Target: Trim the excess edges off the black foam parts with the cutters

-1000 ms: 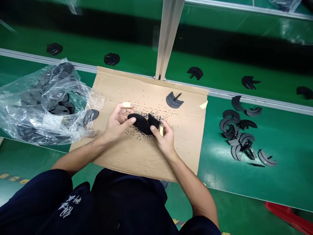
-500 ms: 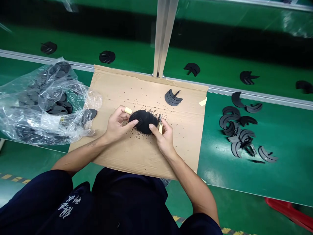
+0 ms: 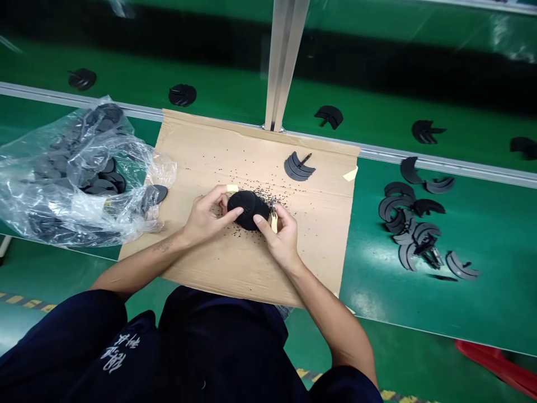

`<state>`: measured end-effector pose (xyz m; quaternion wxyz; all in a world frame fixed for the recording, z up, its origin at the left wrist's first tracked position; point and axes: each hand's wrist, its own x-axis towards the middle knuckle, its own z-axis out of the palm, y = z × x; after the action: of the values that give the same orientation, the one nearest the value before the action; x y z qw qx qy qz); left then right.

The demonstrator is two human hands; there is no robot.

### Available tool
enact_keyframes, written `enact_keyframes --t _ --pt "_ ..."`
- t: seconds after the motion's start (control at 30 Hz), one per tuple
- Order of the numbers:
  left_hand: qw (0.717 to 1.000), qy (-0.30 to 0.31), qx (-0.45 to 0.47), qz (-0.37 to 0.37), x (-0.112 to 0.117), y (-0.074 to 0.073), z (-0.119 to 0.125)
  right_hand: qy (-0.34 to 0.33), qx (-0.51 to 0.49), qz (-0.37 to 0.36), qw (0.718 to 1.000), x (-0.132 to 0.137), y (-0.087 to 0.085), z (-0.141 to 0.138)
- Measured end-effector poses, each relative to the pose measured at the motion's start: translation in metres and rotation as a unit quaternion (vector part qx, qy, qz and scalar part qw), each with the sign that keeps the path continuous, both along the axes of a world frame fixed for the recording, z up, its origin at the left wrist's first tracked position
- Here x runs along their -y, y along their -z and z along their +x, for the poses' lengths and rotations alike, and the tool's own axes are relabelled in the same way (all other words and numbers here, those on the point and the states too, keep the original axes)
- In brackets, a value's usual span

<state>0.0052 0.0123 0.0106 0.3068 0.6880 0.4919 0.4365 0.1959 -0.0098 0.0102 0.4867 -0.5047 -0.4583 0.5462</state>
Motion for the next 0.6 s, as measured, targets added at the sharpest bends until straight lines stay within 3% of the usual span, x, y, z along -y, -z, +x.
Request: enact_keyframes --t 0.07,0.2,0.3,0.43,0.6 --pt "0.999 0.013 0.021 -0.027 0.0 0.001 0.0 -0.002 0.011 0.009 1.0 0.0 0.0 0.001" --pt "0.978 0.082 0.152 -0.116 -0.002 0.006 0.001 -0.013 0.051 0.043 0.998 0.0 0.002 0.003" --pt "0.968 0.108 0.189 -0.127 -0.004 0.007 -0.002 -0.03 0.089 0.08 0.992 -0.001 0.002 0.005" --pt "0.98 0.104 0.143 -0.089 -0.004 0.002 -0.008 -0.009 0.157 0.157 0.975 -0.004 -0.001 0.012" --pt "0.992 0.121 0.012 0.037 -0.001 -0.003 -0.01 -0.031 0.242 0.304 0.921 -0.006 -0.006 0.017"
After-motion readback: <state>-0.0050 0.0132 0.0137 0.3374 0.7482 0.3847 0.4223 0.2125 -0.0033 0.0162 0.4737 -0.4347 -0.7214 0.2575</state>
